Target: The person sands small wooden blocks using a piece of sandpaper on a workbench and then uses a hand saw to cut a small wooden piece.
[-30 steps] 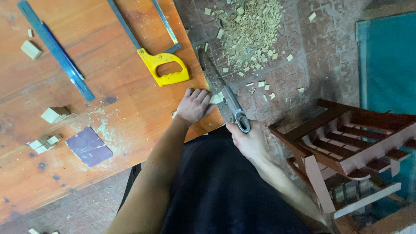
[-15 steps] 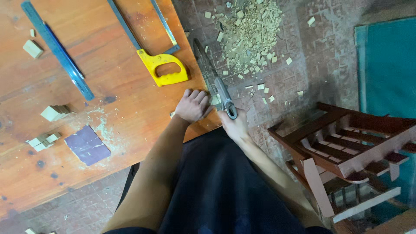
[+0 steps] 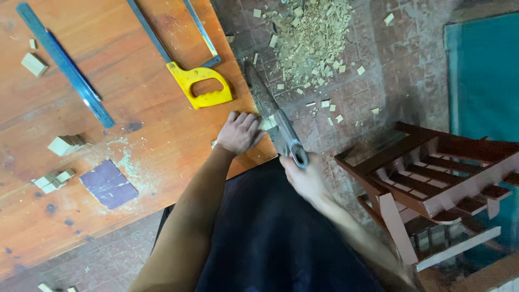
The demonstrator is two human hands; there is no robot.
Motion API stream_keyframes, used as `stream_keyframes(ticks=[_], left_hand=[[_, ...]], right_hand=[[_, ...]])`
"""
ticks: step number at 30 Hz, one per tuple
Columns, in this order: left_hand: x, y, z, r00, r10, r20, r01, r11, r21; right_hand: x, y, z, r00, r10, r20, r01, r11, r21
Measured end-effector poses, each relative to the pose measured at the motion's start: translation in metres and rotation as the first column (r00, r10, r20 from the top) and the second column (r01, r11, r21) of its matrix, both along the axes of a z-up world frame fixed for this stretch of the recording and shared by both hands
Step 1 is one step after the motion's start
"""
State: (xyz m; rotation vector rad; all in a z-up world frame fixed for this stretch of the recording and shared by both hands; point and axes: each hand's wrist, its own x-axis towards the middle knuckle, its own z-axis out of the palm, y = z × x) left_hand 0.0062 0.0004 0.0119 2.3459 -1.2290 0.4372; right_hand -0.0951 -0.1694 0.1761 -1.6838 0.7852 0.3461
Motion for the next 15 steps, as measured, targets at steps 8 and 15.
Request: stream_keyframes(ticks=[8,15], left_hand=[[-0.001,-0.002,-0.004,0.998,0.058,0.024,-0.058,0.998,-0.022],[-0.005,0.001,-0.002,0.999,0.038,-0.018,-0.038,0.999,0.016]], right_hand=[[0.02,0.005,-0.085,0.987,-0.136,0.09,0.125,0.985,0.119],[0.015,0.003,-0.035,1.0,0.007,-0.014,-0.007,1.0,-0.02]])
